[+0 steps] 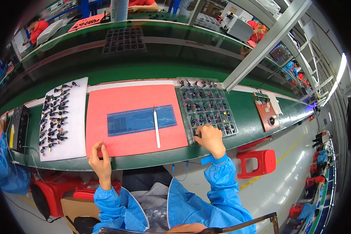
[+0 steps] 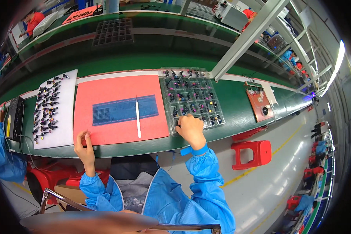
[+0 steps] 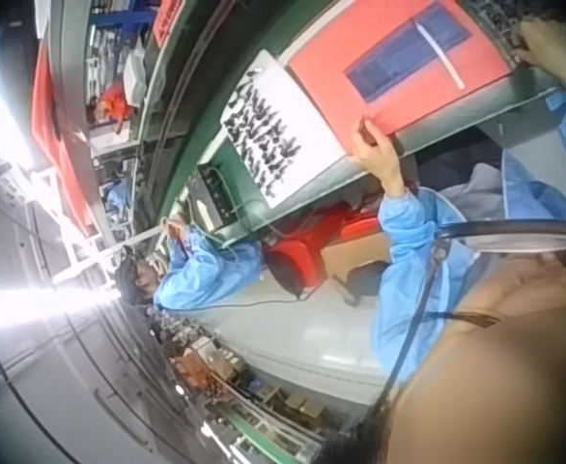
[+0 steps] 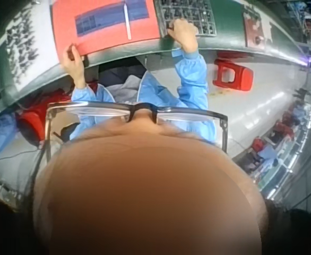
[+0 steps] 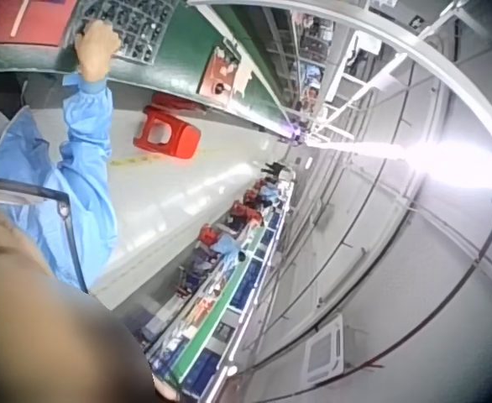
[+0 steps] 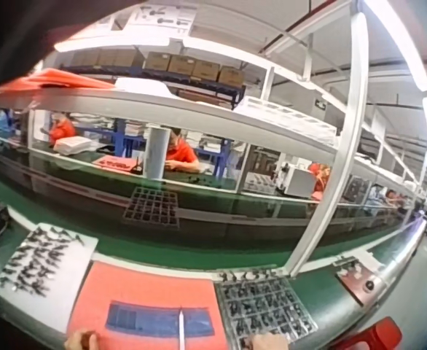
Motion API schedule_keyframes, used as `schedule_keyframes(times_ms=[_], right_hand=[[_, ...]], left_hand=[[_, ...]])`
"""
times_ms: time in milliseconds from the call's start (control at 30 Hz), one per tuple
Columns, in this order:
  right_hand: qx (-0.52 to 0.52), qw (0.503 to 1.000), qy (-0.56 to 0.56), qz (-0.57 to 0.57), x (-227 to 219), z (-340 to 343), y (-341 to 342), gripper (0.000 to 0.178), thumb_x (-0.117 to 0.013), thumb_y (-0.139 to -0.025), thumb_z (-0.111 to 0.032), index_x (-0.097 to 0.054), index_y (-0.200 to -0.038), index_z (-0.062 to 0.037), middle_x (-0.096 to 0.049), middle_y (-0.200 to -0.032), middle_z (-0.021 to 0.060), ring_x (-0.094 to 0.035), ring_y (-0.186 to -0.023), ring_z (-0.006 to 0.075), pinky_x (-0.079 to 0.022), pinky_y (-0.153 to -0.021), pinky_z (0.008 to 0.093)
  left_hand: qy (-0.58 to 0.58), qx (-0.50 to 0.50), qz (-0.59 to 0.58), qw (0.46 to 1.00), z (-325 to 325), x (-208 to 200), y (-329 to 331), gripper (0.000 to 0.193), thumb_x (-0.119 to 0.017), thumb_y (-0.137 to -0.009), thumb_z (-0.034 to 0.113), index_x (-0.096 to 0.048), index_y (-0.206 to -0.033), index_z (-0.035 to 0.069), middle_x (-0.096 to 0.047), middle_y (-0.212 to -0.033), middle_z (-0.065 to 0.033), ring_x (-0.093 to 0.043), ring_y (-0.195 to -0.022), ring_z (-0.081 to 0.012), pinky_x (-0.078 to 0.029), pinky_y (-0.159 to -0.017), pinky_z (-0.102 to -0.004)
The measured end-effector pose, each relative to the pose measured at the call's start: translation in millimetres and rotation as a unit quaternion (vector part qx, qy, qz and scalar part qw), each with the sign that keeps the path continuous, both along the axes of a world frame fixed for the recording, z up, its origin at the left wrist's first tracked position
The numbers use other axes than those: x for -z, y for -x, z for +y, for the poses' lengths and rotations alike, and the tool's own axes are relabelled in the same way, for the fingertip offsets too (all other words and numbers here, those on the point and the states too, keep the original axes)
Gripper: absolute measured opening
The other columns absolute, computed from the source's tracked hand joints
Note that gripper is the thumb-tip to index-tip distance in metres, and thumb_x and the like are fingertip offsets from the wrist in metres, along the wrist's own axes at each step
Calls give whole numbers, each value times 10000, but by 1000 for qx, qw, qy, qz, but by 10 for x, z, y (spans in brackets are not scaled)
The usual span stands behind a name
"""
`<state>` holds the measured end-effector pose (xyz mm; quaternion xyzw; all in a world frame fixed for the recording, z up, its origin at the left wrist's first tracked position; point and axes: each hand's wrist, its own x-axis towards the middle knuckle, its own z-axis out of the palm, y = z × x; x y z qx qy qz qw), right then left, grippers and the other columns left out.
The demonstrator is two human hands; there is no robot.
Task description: Assembling small electronic components on an assembly line using a marking tool.
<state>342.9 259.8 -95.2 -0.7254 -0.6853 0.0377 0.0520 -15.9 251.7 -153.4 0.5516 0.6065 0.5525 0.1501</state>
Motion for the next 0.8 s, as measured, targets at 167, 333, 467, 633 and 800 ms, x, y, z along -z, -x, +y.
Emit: schedule_keyframes(times_ms=[167, 333, 467, 633, 800], right_hand=[[-27, 1000, -12, 7, -42, 28, -58, 180, -708, -608, -203, -650, -734, -89, -627, -742, 109, -623, -657, 326, -495, -595, 421], [-25, 984, 29, 175, -133, 106, -183, 199, -703, -606, -172, -613, -707, -26, -629, -642, 128, -629, -635, 301, -499, -594, 376], [-44, 987, 59, 140, -81, 63, -162, 229, -683, -659, -206, -582, -788, -46, -640, -667, 118, -633, -637, 303, -490, -583, 385], [-74, 994, 27, 77, -144, -100, -84, 204, -642, -768, -206, -527, -872, -74, -626, -679, 107, -614, -664, 322, -457, -569, 421], [-130, 985, -15, 110, -80, -80, -153, 162, -636, -795, -167, -528, -873, -76, -490, -541, 72, -521, -508, 284, -383, -489, 385]], left_hand=[[2, 2, 31, 1000, -11, -20, -19, 109, -546, -850, 25, -608, -921, -28, -652, -852, -134, -638, -777, -238, -486, -702, -322], [-42, -2, 72, 997, -9, -57, -11, 74, -578, -818, 25, -614, -871, -11, -624, -792, -147, -608, -713, -297, -470, -642, -353], [-53, -2, 100, 994, -15, -36, 36, 65, -596, -795, 29, -616, -855, 14, -608, -758, -138, -583, -670, -305, -451, -601, -366], [-64, 4, 99, 993, 1, -40, 27, 67, -612, -771, 27, -613, -837, 14, -615, -753, -129, -592, -668, -298, -457, -584, -363], [-79, 17, 99, 992, -20, -91, 31, 46, -625, -752, 26, -626, -798, 20, -621, -723, -104, -594, -634, -273, -462, -565, -344]])
